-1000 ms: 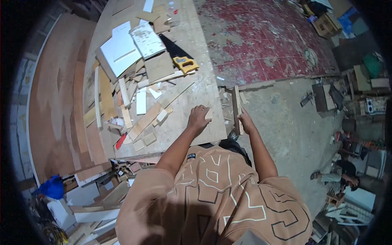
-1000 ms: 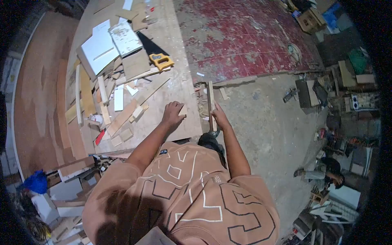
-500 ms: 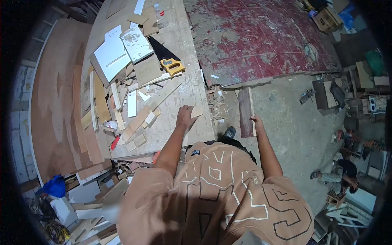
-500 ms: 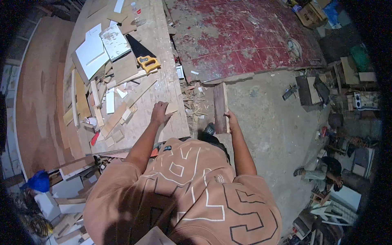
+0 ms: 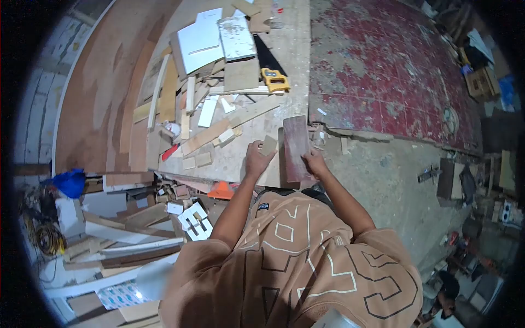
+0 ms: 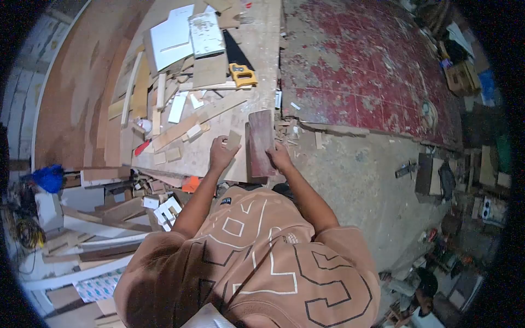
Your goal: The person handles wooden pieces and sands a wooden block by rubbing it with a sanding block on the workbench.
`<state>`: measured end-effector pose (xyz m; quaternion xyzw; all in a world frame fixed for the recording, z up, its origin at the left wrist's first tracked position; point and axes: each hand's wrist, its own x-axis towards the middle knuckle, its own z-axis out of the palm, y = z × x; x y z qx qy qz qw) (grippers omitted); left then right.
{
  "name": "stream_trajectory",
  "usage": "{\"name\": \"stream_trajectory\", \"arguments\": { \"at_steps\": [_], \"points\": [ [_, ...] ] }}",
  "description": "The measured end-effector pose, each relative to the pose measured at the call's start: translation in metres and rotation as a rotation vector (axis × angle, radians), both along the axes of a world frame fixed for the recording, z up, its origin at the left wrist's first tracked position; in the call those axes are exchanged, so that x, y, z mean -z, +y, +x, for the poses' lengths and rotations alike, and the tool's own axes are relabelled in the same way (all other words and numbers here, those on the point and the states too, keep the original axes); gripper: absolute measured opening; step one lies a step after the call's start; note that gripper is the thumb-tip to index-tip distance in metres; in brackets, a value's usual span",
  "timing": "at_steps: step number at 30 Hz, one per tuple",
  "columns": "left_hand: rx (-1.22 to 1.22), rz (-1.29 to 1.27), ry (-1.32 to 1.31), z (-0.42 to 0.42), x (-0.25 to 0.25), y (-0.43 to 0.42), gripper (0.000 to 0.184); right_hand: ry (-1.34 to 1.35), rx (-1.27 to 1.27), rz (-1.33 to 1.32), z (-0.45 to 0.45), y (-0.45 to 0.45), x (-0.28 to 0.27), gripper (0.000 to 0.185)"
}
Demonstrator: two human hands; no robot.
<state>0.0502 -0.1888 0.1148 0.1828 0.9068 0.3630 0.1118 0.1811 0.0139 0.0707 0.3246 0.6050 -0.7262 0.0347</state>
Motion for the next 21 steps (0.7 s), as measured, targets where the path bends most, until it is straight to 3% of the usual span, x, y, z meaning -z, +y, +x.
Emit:
{"name": "stream_trajectory", "arguments": {
  "at_steps": [3, 5, 7, 8, 9, 11, 12, 14, 15, 17, 18, 21],
  "points": [
    [-0.015, 0.013, 0.047, 0.001, -0.011, -0.017, 0.056, 0.072, -0.138, 0.14, -0.037, -0.031, 0.012, 0.026],
    [-0.005, -0.005, 0.063, 0.002, -0.013, -0.026, 0.056, 0.055, -0.194, 0.257, -0.048, -0.043, 0.021, 0.033],
    [0.021, -0.005, 0.038, 0.002, -0.015, -0.031, 0.058, -0.185, -0.299, 0.619, -0.052, -0.051, 0.016, 0.04],
    [0.023, -0.005, 0.01, 0.0, -0.015, -0.033, 0.058, -0.216, -0.309, 0.63, -0.054, -0.051, 0.021, 0.048],
    [0.028, -0.003, 0.005, -0.001, -0.016, -0.034, 0.058, -0.223, -0.305, 0.631, -0.051, -0.056, 0.016, 0.048],
    [0.118, 0.005, -0.012, -0.003, -0.017, -0.033, 0.049, -0.199, -0.042, 1.118, -0.041, -0.066, 0.004, 0.049],
    [0.131, 0.01, -0.018, -0.007, -0.018, -0.03, 0.049, -0.212, -0.033, 1.122, -0.04, -0.065, 0.005, 0.049],
    [0.132, 0.232, -0.632, -0.012, -0.021, -0.023, 0.035, 0.11, 0.029, 1.162, -0.038, -0.06, 0.007, 0.041],
    [0.149, 0.23, -0.639, -0.012, -0.014, -0.022, 0.035, 0.094, 0.042, 1.167, -0.04, -0.062, 0.002, 0.041],
    [0.103, 0.708, -1.285, -0.012, -0.001, -0.02, 0.037, 0.033, 0.066, -0.127, -0.046, -0.064, -0.007, 0.037],
    [0.003, 0.626, -1.405, -0.013, 0.006, -0.019, 0.034, -0.074, -0.092, -0.042, -0.049, -0.061, -0.012, 0.035],
    [0.243, 0.43, -1.323, -0.02, 0.034, -0.016, 0.033, 0.074, 0.076, 0.117, -0.041, -0.083, -0.032, 0.03]
  ]
}}
